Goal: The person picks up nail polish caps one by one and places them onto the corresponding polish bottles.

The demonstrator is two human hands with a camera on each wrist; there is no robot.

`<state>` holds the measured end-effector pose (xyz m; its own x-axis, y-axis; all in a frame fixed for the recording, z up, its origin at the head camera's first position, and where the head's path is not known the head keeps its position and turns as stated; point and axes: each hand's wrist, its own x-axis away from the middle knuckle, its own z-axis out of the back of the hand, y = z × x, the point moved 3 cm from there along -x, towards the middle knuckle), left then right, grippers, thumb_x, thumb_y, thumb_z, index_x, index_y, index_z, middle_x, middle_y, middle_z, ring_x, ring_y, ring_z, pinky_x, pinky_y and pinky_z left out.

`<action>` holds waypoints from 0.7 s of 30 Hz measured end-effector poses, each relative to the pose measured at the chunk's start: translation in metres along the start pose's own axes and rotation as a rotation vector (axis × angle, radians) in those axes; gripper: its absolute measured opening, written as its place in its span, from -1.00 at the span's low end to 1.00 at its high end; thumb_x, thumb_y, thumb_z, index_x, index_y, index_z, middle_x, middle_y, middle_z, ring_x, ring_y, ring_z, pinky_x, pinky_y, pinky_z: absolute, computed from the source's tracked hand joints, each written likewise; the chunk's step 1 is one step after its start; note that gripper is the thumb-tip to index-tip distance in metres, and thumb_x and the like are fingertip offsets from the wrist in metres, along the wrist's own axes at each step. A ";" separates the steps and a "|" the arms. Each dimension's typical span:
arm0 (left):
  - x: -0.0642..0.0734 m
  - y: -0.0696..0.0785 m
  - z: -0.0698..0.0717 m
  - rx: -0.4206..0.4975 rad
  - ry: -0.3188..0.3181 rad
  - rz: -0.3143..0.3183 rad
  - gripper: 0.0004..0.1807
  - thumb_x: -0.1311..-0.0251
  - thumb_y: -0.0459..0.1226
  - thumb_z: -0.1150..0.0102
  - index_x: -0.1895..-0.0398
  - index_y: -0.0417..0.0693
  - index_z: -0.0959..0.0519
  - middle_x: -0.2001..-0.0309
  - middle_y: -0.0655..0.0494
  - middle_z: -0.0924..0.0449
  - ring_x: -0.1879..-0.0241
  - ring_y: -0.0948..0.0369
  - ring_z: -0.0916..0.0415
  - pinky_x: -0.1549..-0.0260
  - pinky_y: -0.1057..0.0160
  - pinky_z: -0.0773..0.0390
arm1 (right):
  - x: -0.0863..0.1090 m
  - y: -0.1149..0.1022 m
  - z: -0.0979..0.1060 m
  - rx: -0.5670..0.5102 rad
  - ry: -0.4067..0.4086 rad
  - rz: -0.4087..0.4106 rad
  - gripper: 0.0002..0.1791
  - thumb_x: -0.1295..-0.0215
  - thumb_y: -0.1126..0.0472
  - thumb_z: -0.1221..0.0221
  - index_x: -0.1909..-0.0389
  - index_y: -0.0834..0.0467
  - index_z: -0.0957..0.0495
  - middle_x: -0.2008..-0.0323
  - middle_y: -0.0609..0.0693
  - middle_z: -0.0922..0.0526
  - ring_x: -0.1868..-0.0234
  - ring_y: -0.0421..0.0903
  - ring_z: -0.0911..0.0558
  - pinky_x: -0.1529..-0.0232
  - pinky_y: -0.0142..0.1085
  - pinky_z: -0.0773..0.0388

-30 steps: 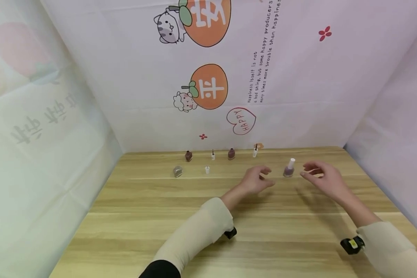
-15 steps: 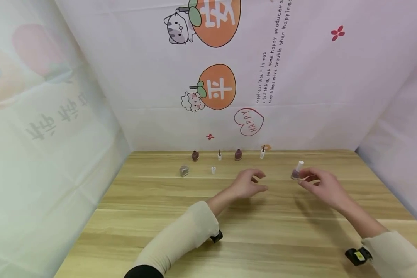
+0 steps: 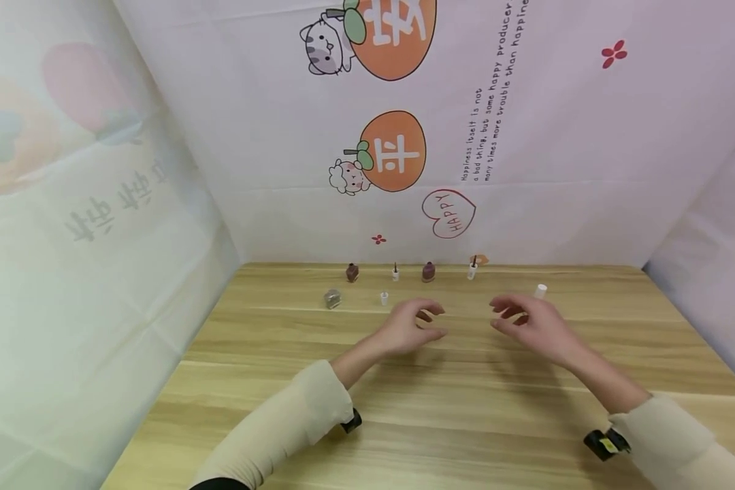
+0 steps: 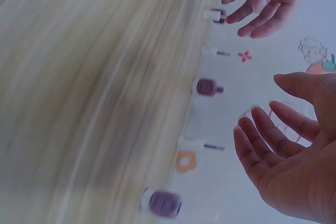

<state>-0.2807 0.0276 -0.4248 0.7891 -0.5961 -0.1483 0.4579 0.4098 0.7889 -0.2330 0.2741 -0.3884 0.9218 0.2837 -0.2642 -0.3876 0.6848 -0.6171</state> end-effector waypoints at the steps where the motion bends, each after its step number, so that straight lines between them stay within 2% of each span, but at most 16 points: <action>1: 0.002 0.000 0.003 0.001 0.009 0.002 -0.57 -0.32 -0.26 -0.35 -0.21 -0.22 -0.57 -0.19 -0.14 -0.59 -0.12 -0.07 -0.60 0.08 0.38 -0.62 | -0.002 -0.002 -0.002 0.001 0.000 0.007 -0.67 -0.36 0.27 -0.33 -0.09 0.28 -0.60 0.02 0.19 -0.71 0.09 0.06 -0.69 0.18 -0.30 -0.64; 7: 0.014 -0.004 0.017 -0.001 0.066 0.023 -0.59 -0.33 -0.25 -0.35 -0.20 -0.20 -0.59 -0.17 -0.06 -0.61 -0.13 -0.06 -0.60 0.00 0.29 -0.62 | -0.019 -0.015 -0.015 -0.016 -0.010 0.075 -0.69 -0.35 0.28 -0.33 -0.06 0.29 -0.62 0.06 0.18 -0.72 0.12 0.05 -0.69 0.20 -0.23 -0.66; 15: 0.034 -0.013 0.030 0.017 0.124 0.045 -0.62 -0.32 -0.25 -0.36 -0.14 -0.21 -0.62 -0.14 -0.03 -0.61 -0.10 -0.03 -0.61 0.05 0.29 -0.65 | -0.036 -0.024 -0.035 -0.048 -0.038 0.118 -0.75 -0.31 0.33 -0.34 0.03 0.30 -0.65 0.11 0.18 -0.72 0.14 0.05 -0.68 0.20 -0.21 -0.66; 21: 0.051 -0.026 0.043 0.008 0.194 0.079 -0.65 -0.31 -0.23 -0.37 -0.10 -0.18 -0.63 -0.11 0.01 -0.63 -0.10 -0.04 -0.60 0.06 0.24 -0.67 | -0.045 -0.031 -0.048 -0.080 -0.070 0.125 -0.70 -0.30 0.32 -0.35 -0.02 0.31 -0.62 0.03 0.23 -0.69 0.08 0.19 -0.68 0.15 -0.13 -0.68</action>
<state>-0.2696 -0.0430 -0.4269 0.8868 -0.4178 -0.1974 0.3890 0.4442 0.8071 -0.2625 0.2083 -0.3931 0.8635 0.4110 -0.2924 -0.4960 0.5866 -0.6402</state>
